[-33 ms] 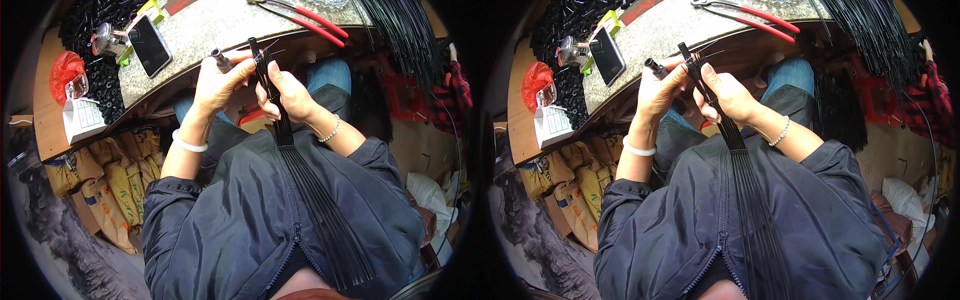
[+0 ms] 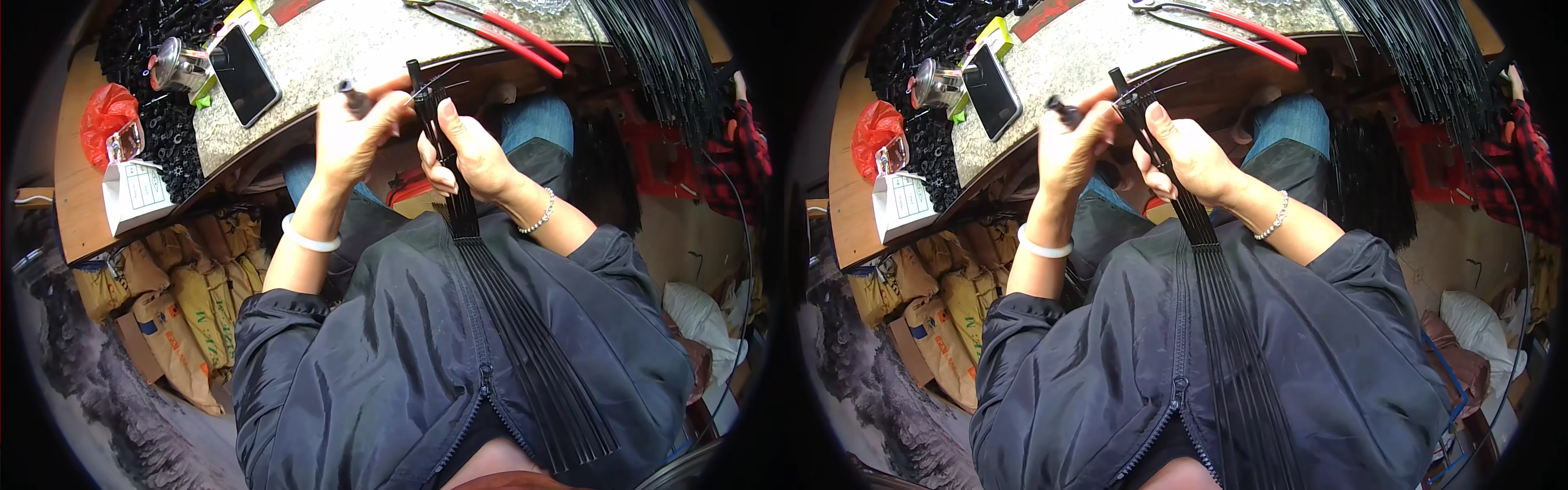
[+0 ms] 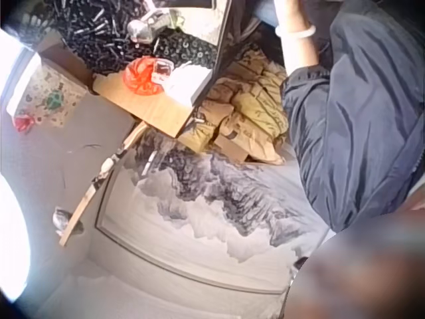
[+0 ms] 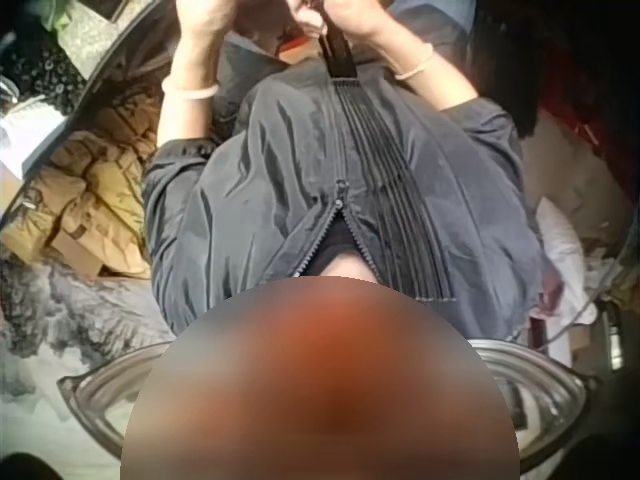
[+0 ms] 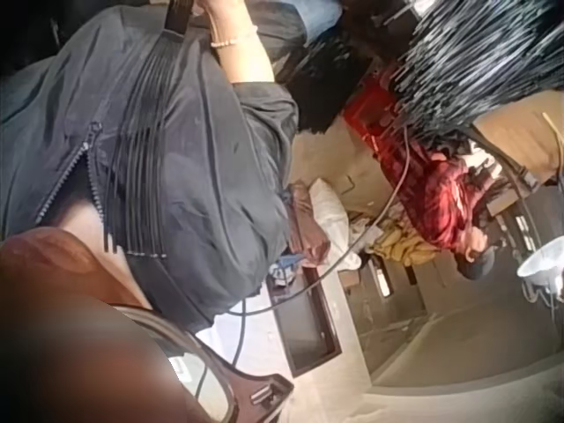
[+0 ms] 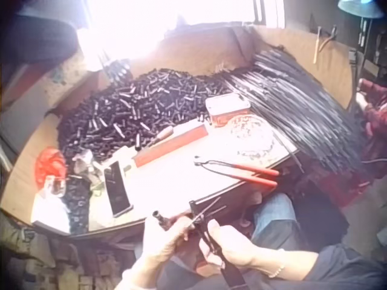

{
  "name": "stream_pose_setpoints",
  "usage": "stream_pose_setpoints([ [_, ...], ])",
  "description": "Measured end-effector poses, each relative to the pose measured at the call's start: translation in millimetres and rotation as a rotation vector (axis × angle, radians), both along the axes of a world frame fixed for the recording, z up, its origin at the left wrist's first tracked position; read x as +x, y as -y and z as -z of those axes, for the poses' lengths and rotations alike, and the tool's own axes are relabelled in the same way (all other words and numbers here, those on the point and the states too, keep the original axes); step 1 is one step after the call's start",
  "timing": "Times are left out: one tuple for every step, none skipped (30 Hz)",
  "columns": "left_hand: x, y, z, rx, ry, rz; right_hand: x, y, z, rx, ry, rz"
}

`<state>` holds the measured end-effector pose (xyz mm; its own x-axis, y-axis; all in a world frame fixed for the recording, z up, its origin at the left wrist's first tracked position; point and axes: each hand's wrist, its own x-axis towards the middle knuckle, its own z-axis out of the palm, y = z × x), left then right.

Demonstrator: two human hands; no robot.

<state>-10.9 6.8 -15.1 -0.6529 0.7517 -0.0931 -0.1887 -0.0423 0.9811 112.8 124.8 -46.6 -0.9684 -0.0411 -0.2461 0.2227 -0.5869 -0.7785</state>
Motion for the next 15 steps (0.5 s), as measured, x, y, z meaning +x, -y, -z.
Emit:
stream_pose_setpoints([
  [5.2,0.9,-5.0,-0.048,-0.140,-0.166,-0.1,-0.5,1.1,-0.028,0.044,0.046],
  [10.8,5.5,-3.5,-0.029,-0.341,-0.220,0.7,-0.7,-2.7,0.008,0.070,0.078],
  [15.3,9.3,-5.9,0.065,-0.362,-0.223,0.3,-0.1,-2.3,0.008,0.070,0.073],
  [20.8,10.0,-10.0,0.056,-0.390,-0.226,0.3,0.4,-1.2,0.024,0.059,0.081],
  [25.7,7.5,-14.4,0.048,-0.418,-0.228,0.0,0.9,-0.6,0.041,0.049,0.090],
  [26.5,5.6,-13.0,0.032,-0.484,-0.231,-0.7,1.5,-1.4,0.041,0.048,0.085],
  [27.1,4.1,-11.2,0.031,-0.512,-0.238,-1.2,2.3,-2.6,0.064,0.040,0.085],
  [27.5,2.4,-12.1,0.027,-0.522,-0.248,-1.5,2.9,-3.5,0.087,0.031,0.086],
  [27.7,0.8,-13.4,0.023,-0.532,-0.257,-1.5,2.9,-3.6,0.088,0.031,0.084],
  [27.9,0.4,-14.1,0.024,-0.531,-0.258,-1.3,2.9,-3.5,0.103,0.028,0.083],
  [28.4,0.2,-14.7,0.021,-0.515,-0.261,-1.2,2.6,-3.4,0.118,0.024,0.082],
  [28.7,0.3,-15.1,0.018,-0.498,-0.264,-1.3,2.8,-3.3,0.119,0.023,0.082],
  [29.2,-0.1,-14.4,0.018,-0.499,-0.264,-1.5,2.9,-3.2,0.118,0.019,0.077],
  [30.1,-0.5,-12.9,0.046,-0.510,-0.274,-1.6,3.0,-3.2,0.116,0.014,0.072],
  [30.7,-0.9,-11.2,0.075,-0.520,-0.283,-1.4,2.8,-3.1,0.116,0.014,0.074],
])
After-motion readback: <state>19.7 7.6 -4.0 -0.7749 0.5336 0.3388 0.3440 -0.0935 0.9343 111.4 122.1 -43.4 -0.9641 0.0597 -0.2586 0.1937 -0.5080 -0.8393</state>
